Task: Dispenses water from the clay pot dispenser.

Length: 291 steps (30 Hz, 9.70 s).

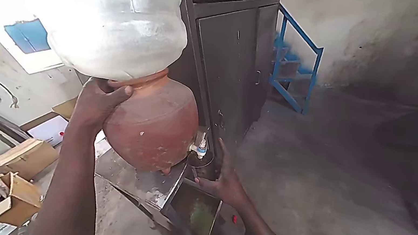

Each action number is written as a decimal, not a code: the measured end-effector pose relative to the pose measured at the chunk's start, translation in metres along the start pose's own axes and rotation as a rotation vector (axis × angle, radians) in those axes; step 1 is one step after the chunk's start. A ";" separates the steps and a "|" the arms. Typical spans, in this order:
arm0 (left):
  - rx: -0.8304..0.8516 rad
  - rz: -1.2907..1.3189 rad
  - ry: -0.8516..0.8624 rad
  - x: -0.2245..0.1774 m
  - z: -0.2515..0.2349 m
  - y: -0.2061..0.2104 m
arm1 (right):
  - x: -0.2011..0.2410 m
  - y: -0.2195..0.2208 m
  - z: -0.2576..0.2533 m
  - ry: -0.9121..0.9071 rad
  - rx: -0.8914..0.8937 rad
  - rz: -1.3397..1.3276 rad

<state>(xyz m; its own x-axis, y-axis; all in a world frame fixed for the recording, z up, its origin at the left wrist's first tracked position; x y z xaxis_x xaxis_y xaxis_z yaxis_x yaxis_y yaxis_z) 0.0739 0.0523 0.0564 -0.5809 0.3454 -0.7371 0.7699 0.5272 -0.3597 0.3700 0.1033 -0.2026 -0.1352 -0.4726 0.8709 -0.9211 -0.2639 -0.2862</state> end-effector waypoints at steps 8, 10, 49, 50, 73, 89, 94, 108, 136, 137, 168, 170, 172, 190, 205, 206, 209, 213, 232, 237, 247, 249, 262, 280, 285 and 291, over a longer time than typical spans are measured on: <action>0.023 -0.018 0.037 -0.011 0.004 0.007 | -0.001 -0.003 0.001 -0.038 -0.013 0.018; 0.017 -0.025 0.026 -0.010 0.004 0.008 | -0.002 -0.004 0.001 -0.028 -0.009 0.008; 0.051 -0.026 0.088 -0.017 0.003 0.014 | 0.003 -0.006 -0.001 -0.072 0.029 -0.013; 0.053 -0.023 0.094 -0.017 0.003 0.014 | 0.002 -0.006 -0.001 -0.068 0.031 -0.018; 0.035 -0.054 0.082 -0.015 0.003 0.012 | -0.013 -0.002 0.002 0.011 0.059 -0.036; 0.063 0.006 0.120 -0.024 0.006 0.020 | -0.023 -0.004 0.005 0.004 0.063 -0.095; 0.050 -0.029 0.097 -0.025 0.007 0.020 | -0.026 -0.002 0.006 0.000 0.056 -0.093; 0.085 0.003 0.158 -0.025 0.004 0.022 | -0.028 -0.003 0.006 -0.005 0.060 -0.077; -0.024 0.013 0.053 -0.013 0.005 0.013 | -0.030 0.004 0.002 0.023 0.069 -0.090; -0.026 0.010 0.043 -0.013 0.006 0.012 | -0.030 0.004 0.002 0.018 0.070 -0.096; 0.000 0.054 0.075 -0.012 0.004 0.012 | -0.032 0.006 0.000 0.039 0.076 -0.084; 0.003 0.056 0.078 -0.012 0.004 0.013 | -0.032 0.005 0.001 0.030 0.071 -0.081; 0.003 0.054 0.080 -0.011 0.004 0.012 | -0.032 0.005 0.000 0.018 0.069 -0.080; -0.015 0.026 0.059 -0.013 0.005 0.014 | -0.035 0.005 0.000 0.016 0.070 -0.107; -0.012 0.011 0.078 -0.011 0.004 0.012 | -0.037 0.007 -0.002 0.024 0.080 -0.106; -0.012 0.009 0.076 -0.011 0.004 0.012 | -0.037 0.007 -0.002 0.026 0.081 -0.106; -0.001 0.006 0.081 -0.009 0.002 0.011 | -0.037 0.007 -0.001 0.024 0.069 -0.116; 0.012 0.001 0.124 -0.007 0.000 0.010 | -0.037 0.007 0.000 0.031 0.076 -0.118; 0.015 0.006 0.118 -0.006 -0.001 0.010 | -0.041 0.009 -0.001 0.028 0.077 -0.151; 0.025 0.023 0.121 -0.008 -0.001 0.011 | -0.040 0.009 -0.001 0.011 0.074 -0.168; 0.018 0.024 0.137 -0.008 -0.002 0.012 | -0.041 0.007 -0.001 -0.004 0.069 -0.171; 0.018 0.022 0.136 -0.008 -0.002 0.012 | -0.041 0.007 -0.001 -0.004 0.065 -0.166; 0.020 0.012 0.126 -0.009 -0.001 0.013 | -0.042 0.007 -0.002 0.002 0.059 -0.150; 0.030 0.047 0.144 0.001 -0.005 0.007 | -0.044 0.010 -0.004 0.018 0.073 -0.131; 0.029 0.024 0.127 -0.002 -0.003 0.009 | -0.045 0.012 -0.004 0.005 0.077 -0.154; 0.027 0.024 0.130 -0.002 -0.004 0.009 | -0.046 0.012 -0.004 -0.009 0.082 -0.165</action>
<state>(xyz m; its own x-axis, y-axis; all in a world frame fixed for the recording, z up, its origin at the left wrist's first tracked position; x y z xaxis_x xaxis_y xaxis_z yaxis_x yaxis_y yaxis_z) 0.0812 0.0595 0.0567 -0.5903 0.4562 -0.6659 0.7897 0.4974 -0.3592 0.3638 0.1254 -0.2438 0.0187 -0.4245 0.9053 -0.8978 -0.4056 -0.1717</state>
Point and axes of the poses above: each hand's wrist, its own z-axis away from the middle knuckle, its own y-axis out of the palm, x = y × z, the point moved 5 cm from there along -z, towards the middle knuckle, and after that the axes turned 4 degrees about z, right-handed, at the moved point
